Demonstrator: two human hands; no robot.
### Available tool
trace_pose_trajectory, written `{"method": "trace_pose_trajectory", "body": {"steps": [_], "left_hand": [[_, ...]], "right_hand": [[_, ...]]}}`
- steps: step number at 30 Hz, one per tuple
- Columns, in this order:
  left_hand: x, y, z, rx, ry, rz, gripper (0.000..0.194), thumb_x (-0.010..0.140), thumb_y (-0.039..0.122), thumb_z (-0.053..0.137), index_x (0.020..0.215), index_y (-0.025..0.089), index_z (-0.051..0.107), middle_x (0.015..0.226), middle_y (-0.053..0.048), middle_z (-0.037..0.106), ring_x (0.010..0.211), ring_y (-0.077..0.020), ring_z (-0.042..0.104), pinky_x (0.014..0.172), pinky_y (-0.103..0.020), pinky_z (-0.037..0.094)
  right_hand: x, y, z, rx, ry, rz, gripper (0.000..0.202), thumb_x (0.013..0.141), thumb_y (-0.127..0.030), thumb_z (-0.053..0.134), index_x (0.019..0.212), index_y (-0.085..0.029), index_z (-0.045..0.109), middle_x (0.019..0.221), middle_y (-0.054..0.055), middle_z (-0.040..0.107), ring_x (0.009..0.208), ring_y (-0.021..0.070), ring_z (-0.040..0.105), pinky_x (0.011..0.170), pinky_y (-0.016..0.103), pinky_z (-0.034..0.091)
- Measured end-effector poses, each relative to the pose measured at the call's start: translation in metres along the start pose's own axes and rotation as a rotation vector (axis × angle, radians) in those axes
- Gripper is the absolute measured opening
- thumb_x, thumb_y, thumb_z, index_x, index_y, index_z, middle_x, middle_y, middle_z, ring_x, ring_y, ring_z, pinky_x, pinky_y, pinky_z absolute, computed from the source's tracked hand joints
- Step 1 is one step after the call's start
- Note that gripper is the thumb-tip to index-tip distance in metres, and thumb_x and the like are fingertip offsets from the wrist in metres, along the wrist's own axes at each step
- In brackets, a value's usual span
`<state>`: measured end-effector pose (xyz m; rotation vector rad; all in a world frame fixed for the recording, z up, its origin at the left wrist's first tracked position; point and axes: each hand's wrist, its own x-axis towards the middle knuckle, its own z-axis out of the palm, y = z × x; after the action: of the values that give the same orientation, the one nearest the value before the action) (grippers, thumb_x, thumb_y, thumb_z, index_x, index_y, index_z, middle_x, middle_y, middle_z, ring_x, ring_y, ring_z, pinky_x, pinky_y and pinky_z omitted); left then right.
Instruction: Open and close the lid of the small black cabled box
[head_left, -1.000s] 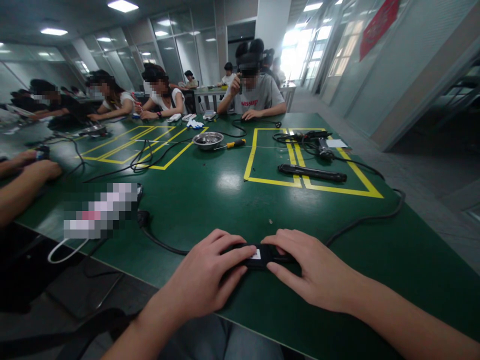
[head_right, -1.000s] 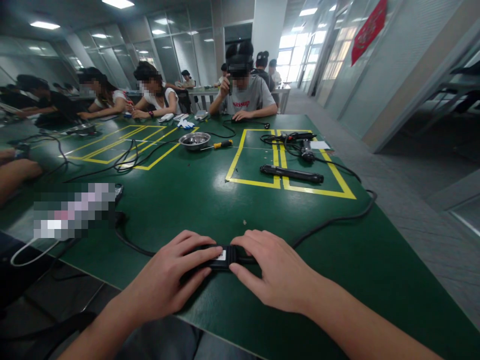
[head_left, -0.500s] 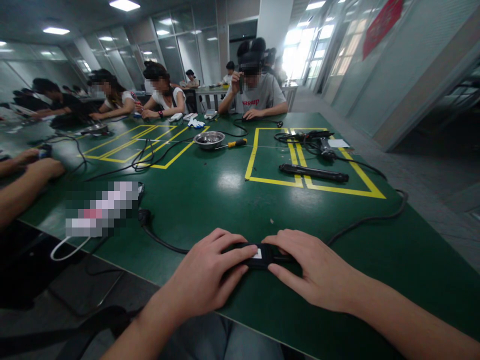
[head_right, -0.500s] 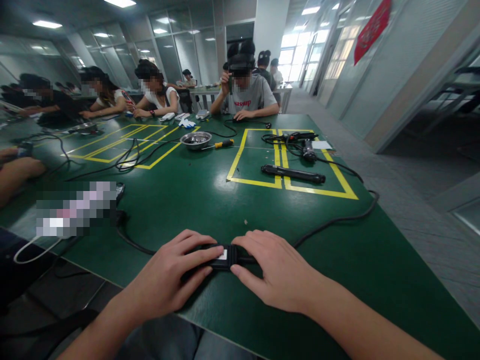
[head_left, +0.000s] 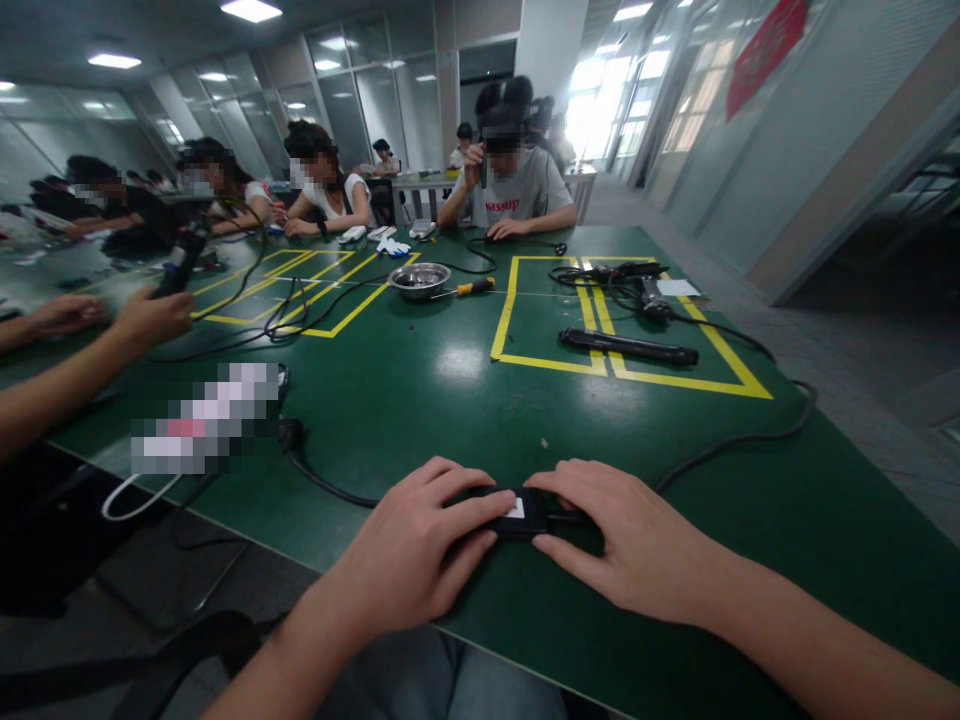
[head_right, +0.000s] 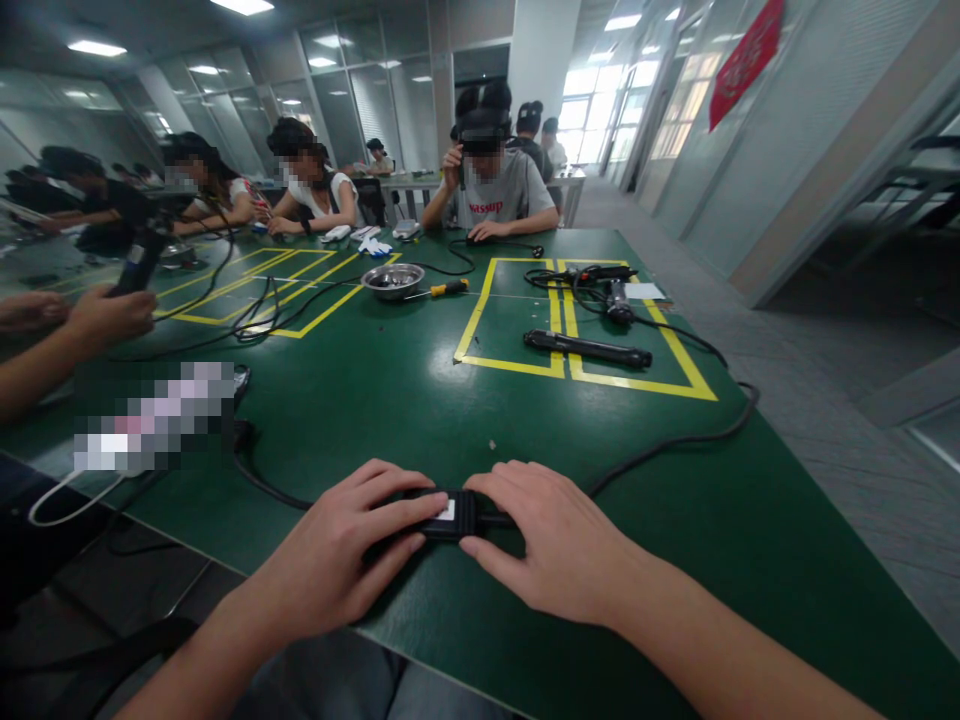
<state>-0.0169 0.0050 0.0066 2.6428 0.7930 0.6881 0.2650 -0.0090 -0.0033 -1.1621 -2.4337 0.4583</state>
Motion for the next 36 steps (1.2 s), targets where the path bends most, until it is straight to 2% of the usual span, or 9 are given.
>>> {"method": "trace_pose_trajectory", "body": {"steps": [7,12,17,30,36], "left_hand": [[-0.0008,-0.0007,0.0012,0.017,0.009,0.013,0.036,0.113,0.017,0.060,0.147,0.022,0.074,0.137,-0.014,0.079,0.116,-0.0315,0.070,0.099,-0.052,0.065],[-0.0002,-0.0018,0.0026,0.015,0.021,0.023,0.042,0.113,0.017,0.061,0.152,0.026,0.072,0.137,-0.012,0.079,0.115,-0.0309,0.070,0.099,-0.051,0.065],[-0.0001,-0.0026,0.0032,0.007,0.028,0.030,0.041,0.113,0.017,0.062,0.152,0.026,0.071,0.137,-0.011,0.078,0.115,-0.0314,0.070,0.098,-0.052,0.065],[-0.0005,-0.0026,0.0018,0.012,0.021,0.032,0.038,0.114,0.017,0.061,0.150,0.025,0.071,0.138,-0.012,0.078,0.115,-0.0316,0.070,0.097,-0.052,0.064],[-0.0001,-0.0022,0.0024,0.014,0.032,0.034,0.038,0.113,0.016,0.063,0.149,0.026,0.071,0.137,-0.011,0.079,0.115,-0.0315,0.070,0.097,-0.050,0.064]], "right_hand": [[-0.0001,-0.0007,0.0002,-0.005,0.003,0.005,0.027,0.101,-0.025,0.074,0.128,-0.021,0.072,0.113,0.011,0.083,0.100,0.0315,0.079,0.093,0.051,0.061],[-0.0001,0.0004,0.0012,0.004,0.001,0.010,0.027,0.101,-0.026,0.073,0.128,-0.021,0.073,0.117,0.012,0.083,0.103,0.0331,0.079,0.094,0.052,0.061],[0.0001,-0.0001,0.0004,0.012,-0.004,0.014,0.025,0.102,-0.025,0.072,0.126,-0.021,0.073,0.109,0.010,0.081,0.097,0.0310,0.077,0.090,0.050,0.061],[-0.0009,0.0014,0.0009,0.027,-0.010,0.017,0.027,0.102,-0.025,0.072,0.129,-0.020,0.073,0.116,0.012,0.082,0.102,0.0328,0.077,0.093,0.052,0.060],[0.0001,0.0000,-0.0011,0.020,-0.009,0.018,0.027,0.101,-0.024,0.073,0.127,-0.020,0.073,0.108,0.010,0.080,0.097,0.0314,0.076,0.089,0.050,0.059]]}}
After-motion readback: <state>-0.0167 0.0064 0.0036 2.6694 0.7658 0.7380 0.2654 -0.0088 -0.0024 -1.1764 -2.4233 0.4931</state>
